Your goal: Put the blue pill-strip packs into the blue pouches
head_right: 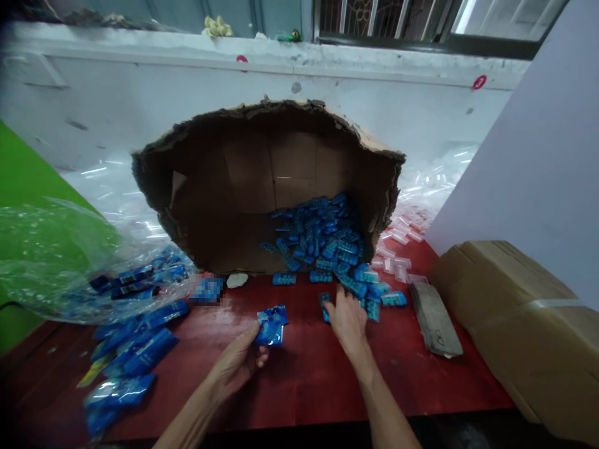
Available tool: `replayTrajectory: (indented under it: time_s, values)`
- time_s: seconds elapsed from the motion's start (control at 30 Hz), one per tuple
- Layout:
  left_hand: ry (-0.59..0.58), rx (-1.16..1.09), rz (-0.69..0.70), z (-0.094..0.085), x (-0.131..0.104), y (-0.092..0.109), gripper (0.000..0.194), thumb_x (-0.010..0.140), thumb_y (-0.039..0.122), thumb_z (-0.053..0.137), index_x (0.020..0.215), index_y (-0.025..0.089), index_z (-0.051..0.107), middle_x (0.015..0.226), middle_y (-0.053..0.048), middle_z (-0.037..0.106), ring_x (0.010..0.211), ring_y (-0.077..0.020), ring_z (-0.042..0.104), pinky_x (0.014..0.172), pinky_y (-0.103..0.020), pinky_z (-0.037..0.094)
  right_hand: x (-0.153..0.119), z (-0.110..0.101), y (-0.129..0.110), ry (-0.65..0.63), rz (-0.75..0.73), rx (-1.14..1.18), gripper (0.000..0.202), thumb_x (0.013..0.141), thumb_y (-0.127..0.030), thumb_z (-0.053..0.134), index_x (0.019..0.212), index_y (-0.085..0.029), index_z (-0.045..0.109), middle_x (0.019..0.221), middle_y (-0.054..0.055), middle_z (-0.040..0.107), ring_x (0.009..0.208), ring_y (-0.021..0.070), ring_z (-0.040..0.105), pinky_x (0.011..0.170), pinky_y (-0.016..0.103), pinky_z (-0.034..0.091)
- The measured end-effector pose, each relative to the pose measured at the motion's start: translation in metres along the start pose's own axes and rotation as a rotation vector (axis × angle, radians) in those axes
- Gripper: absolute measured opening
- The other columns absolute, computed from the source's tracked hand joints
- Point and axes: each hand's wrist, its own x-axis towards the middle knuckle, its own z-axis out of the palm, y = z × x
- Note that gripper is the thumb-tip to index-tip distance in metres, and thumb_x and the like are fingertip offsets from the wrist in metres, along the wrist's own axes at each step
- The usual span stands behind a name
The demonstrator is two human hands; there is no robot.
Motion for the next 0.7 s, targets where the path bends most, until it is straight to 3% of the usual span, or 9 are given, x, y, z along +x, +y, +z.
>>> replayTrajectory:
  time_s: [0.17, 0.27, 0.33, 0.4, 0.53, 0.7]
  values:
    - [0.008, -0.023, 0.016, 0.002, -0.001, 0.000, 0.028, 0.067, 0.041, 0.058, 0.065, 0.016, 0.047, 0.044, 0.002, 0.052, 0.037, -0.0085, 0.048, 0.033, -0.017, 0.033, -0.010, 0.015, -0.026, -0.018, -0.064, -0.024, 0.035, 0.072, -0.018, 0.051, 0.106, -0.016, 0.052, 0.095, 0.015, 0.057, 0.088, 0.0263, 0.054, 0.067, 0.033, 0.039]
    - [0.007, -0.029, 0.006, 0.001, -0.003, 0.000, 0.027, 0.067, 0.040, 0.059, 0.066, 0.016, 0.047, 0.045, 0.002, 0.052, 0.037, -0.0080, 0.047, 0.034, -0.017, 0.033, -0.014, 0.008, -0.023, -0.094, -0.163, 0.339, 0.034, 0.072, -0.017, 0.049, 0.106, -0.017, 0.052, 0.101, 0.010, 0.057, 0.094, 0.0225, 0.052, 0.078, 0.033, 0.039]
    - [0.015, -0.022, -0.001, 0.000, -0.002, 0.000, 0.027, 0.067, 0.041, 0.058, 0.067, 0.016, 0.047, 0.044, 0.003, 0.051, 0.037, -0.0082, 0.047, 0.034, -0.017, 0.033, -0.020, -0.008, -0.021, -0.220, -0.268, 0.665, 0.035, 0.072, -0.020, 0.050, 0.107, -0.020, 0.051, 0.103, 0.006, 0.057, 0.093, 0.0183, 0.052, 0.081, 0.030, 0.039]
    - [0.025, -0.011, 0.008, 0.000, -0.001, -0.001, 0.028, 0.067, 0.041, 0.058, 0.067, 0.015, 0.047, 0.045, 0.002, 0.051, 0.037, -0.0084, 0.048, 0.034, -0.017, 0.032, -0.027, -0.026, -0.024, -0.334, -0.376, 0.845, 0.037, 0.071, -0.020, 0.052, 0.108, -0.022, 0.051, 0.104, 0.002, 0.056, 0.093, 0.0165, 0.052, 0.082, 0.027, 0.038]
    - [-0.012, 0.012, 0.044, 0.000, 0.000, -0.004, 0.028, 0.068, 0.041, 0.057, 0.066, 0.015, 0.048, 0.046, 0.002, 0.052, 0.037, -0.0078, 0.047, 0.034, -0.018, 0.033, -0.042, -0.048, -0.036, -0.407, -0.551, 0.791, 0.036, 0.067, -0.016, 0.055, 0.102, -0.024, 0.057, 0.096, 0.000, 0.056, 0.090, 0.0156, 0.050, 0.083, 0.027, 0.036]
    - [-0.088, 0.115, 0.088, -0.002, -0.002, -0.002, 0.033, 0.069, 0.045, 0.054, 0.060, 0.013, 0.050, 0.041, 0.001, 0.050, 0.036, -0.0089, 0.046, 0.034, -0.018, 0.031, -0.047, -0.050, -0.043, -0.378, -0.608, 0.574, 0.038, 0.069, -0.014, 0.054, 0.105, -0.025, 0.056, 0.091, 0.001, 0.055, 0.087, 0.0166, 0.046, 0.081, 0.029, 0.035]
